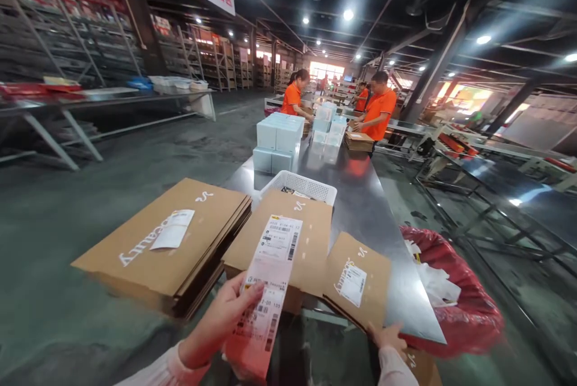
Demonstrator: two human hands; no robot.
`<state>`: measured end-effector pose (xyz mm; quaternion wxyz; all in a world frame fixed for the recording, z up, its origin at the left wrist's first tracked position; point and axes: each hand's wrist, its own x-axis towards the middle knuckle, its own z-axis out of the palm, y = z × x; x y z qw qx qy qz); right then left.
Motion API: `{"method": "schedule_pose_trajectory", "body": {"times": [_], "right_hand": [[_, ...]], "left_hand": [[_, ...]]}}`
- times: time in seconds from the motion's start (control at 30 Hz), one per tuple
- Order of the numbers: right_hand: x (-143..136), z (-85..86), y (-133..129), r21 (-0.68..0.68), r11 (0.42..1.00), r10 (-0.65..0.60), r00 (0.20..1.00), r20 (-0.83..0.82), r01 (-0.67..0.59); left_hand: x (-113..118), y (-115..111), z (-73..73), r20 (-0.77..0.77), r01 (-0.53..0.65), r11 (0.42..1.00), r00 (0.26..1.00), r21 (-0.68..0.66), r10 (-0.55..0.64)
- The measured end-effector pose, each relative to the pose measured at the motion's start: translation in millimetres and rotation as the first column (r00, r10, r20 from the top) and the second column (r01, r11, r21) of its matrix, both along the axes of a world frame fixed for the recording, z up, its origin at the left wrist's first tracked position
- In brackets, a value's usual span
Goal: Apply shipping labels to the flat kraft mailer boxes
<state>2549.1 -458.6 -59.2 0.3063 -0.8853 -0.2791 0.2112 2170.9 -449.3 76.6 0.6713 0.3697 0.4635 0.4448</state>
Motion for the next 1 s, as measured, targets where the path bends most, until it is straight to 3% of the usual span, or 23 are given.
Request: {"method": "schedule_pose_trajectory", "body": {"times": [0.07, 0.13, 0.17, 0.23, 0.27, 0.33, 0.4, 0.5, 0.57, 0.67, 0.83, 0.9, 1.0], "right_hand": [[-4.6, 25.3, 15.9, 0.065, 0.992, 0.108, 0.991, -0.075, -0.103], [-34.6, 53.2, 29.5, 0.252, 0.906, 0.401, 0.882, -0.247, -0.341], [-57.7, 66.7, 32.8, 0.412, 0.784, 0.608, 0.709, -0.357, -0.464], [-110.2, 89.6, 31.5, 0.635, 0.573, 0.819, 0.372, -0.437, -0.518], [-134.5, 98.0, 28.3, 0.668, 0.565, 0.825, 0.355, -0.44, -0.485], [-170.2, 108.3, 21.9, 0.655, 0.578, 0.815, 0.396, -0.424, -0.487], [-184.3, 113.6, 21.8, 0.612, 0.55, 0.834, 0.403, -0.376, -0.569], [-177.9, 126.0, 39.1, 0.569, 0.494, 0.869, 0.398, -0.295, -0.657], [-170.0, 139.5, 55.4, 0.515, 0.495, 0.867, 0.44, -0.236, -0.7], [-167.2, 155.6, 69.4, 0.405, 0.438, 0.899, 0.401, -0.178, -0.802], [-176.3, 145.7, 69.8, 0.377, 0.472, 0.882, 0.426, -0.203, -0.797], [-177.8, 137.1, 81.8, 0.42, 0.465, 0.884, 0.436, -0.17, -0.779], [-177.4, 130.6, 125.2, 0.473, 0.433, 0.86, 0.509, 0.039, -0.768]], "left_hand": [[5.5, -5.1, -5.8, -0.016, -0.003, 1.0, 1.0, 0.015, 0.003], [15.5, -8.1, -10.6, -0.037, 0.012, 0.998, 0.999, 0.058, -0.009], [20.8, -8.3, -12.4, -0.05, 0.051, 0.996, 0.998, 0.079, -0.048], [29.4, -5.3, -14.0, -0.081, 0.158, 0.98, 0.986, 0.118, -0.149], [32.0, -2.2, -13.6, -0.085, 0.187, 0.973, 0.981, 0.139, -0.176], [33.9, 6.3, -10.9, -0.051, 0.135, 0.975, 0.99, 0.176, -0.128], [33.5, 15.6, -7.6, 0.006, -0.019, 0.984, 1.0, 0.175, 0.019], [35.0, 24.6, -7.1, 0.044, -0.17, 0.979, 0.985, 0.113, 0.166], [39.5, 25.8, -10.9, 0.057, -0.199, 0.974, 0.979, 0.111, 0.193], [48.5, 23.9, -18.7, 0.047, -0.252, 0.958, 0.968, 0.136, 0.248], [52.5, 28.7, -25.9, -0.044, -0.407, 0.904, 0.908, 0.127, 0.416], [47.6, 34.1, -29.7, 0.003, -0.354, 0.93, 0.935, 0.102, 0.356], [35.8, 36.0, -44.1, 0.133, -0.084, 0.995, 0.988, 0.06, 0.075]]}}
